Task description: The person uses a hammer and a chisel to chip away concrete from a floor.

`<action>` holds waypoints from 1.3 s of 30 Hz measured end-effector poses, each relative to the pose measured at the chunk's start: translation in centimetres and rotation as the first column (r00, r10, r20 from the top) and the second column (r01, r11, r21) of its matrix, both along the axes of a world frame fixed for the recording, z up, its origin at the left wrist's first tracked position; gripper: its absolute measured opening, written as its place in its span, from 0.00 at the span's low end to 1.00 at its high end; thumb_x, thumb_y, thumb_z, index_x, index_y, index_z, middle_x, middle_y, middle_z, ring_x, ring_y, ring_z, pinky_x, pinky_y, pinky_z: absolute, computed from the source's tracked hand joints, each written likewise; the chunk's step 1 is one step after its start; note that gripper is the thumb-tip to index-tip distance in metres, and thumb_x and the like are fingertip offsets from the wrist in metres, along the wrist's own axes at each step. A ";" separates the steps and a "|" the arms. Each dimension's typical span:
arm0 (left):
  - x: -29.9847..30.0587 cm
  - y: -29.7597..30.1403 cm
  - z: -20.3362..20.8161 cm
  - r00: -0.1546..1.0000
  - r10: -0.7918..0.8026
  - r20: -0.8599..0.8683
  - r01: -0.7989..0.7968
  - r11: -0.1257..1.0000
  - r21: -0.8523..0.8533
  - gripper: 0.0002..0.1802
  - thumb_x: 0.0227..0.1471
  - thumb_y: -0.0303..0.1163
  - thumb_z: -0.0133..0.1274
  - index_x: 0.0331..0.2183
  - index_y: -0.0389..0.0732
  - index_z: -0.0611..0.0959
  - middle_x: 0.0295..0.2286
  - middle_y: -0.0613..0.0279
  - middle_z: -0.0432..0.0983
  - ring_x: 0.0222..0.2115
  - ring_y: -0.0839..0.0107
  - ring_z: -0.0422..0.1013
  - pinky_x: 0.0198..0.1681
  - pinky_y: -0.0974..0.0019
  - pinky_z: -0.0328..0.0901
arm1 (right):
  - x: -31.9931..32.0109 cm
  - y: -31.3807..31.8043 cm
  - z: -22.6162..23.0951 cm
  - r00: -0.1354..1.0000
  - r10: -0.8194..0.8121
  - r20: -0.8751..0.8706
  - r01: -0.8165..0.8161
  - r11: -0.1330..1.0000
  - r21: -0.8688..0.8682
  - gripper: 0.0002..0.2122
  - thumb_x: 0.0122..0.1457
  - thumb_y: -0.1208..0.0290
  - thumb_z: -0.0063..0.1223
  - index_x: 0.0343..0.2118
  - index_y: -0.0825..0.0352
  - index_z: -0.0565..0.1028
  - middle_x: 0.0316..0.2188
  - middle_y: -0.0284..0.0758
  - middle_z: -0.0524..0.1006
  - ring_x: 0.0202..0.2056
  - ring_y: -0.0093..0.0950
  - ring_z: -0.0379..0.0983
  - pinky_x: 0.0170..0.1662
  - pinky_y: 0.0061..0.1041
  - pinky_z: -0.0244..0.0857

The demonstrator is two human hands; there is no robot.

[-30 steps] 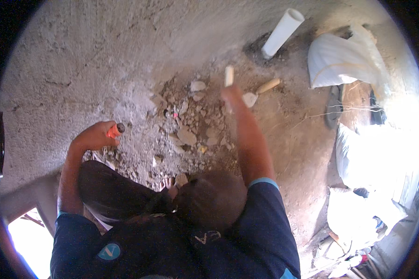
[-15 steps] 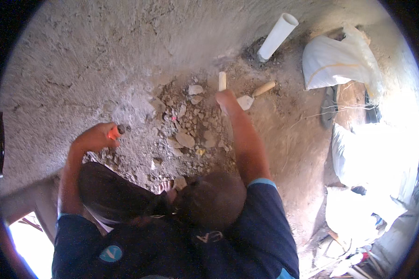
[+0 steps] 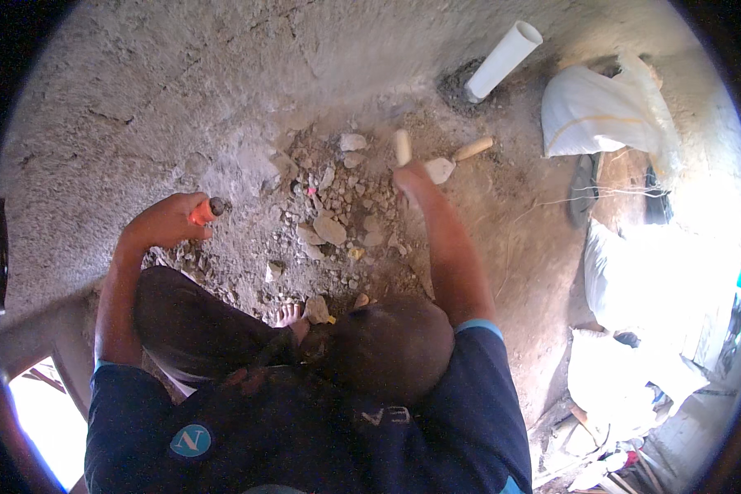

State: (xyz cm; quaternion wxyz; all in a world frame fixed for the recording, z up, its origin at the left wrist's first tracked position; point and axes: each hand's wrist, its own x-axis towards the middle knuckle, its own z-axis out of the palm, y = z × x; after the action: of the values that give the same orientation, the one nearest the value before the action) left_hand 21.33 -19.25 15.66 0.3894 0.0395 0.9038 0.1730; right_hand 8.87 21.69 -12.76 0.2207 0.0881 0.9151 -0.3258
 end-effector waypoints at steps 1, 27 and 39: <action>0.2 -0.2 -0.1 1.000 0.001 0.007 -0.001 1.000 -0.023 0.21 0.43 0.38 0.61 0.38 0.37 0.76 0.31 0.50 0.75 0.33 0.57 0.72 0.38 0.60 0.65 | 0.7 -1.2 -0.3 0.991 0.089 0.103 -0.081 0.993 -0.082 0.07 0.44 0.75 0.56 0.19 0.74 0.75 0.16 0.41 0.75 0.17 0.31 0.74 0.19 0.35 0.66; 1.6 0.4 0.3 0.998 0.060 0.013 -0.060 0.998 -0.012 0.17 0.42 0.34 0.61 0.33 0.37 0.75 0.28 0.56 0.74 0.31 0.65 0.70 0.37 0.63 0.64 | 4.5 1.5 3.4 0.976 -0.051 -0.212 0.086 0.983 0.162 0.14 0.48 0.71 0.49 0.34 0.78 0.73 0.24 0.51 0.77 0.32 0.45 0.78 0.34 0.39 0.70; 1.4 -0.3 -0.5 0.997 0.074 0.003 -0.074 0.996 0.050 0.18 0.41 0.35 0.61 0.36 0.38 0.77 0.28 0.54 0.75 0.30 0.63 0.71 0.37 0.62 0.65 | 5.3 1.0 4.1 0.995 -0.040 0.093 0.045 0.997 -0.055 0.13 0.46 0.72 0.52 0.30 0.81 0.73 0.24 0.51 0.77 0.22 0.39 0.78 0.26 0.35 0.70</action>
State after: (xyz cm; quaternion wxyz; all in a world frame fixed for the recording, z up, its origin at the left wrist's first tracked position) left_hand 22.74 -19.55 15.20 0.3823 0.0154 0.8998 0.2098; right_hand 14.13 22.65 -8.69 0.2580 0.1160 0.8922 -0.3520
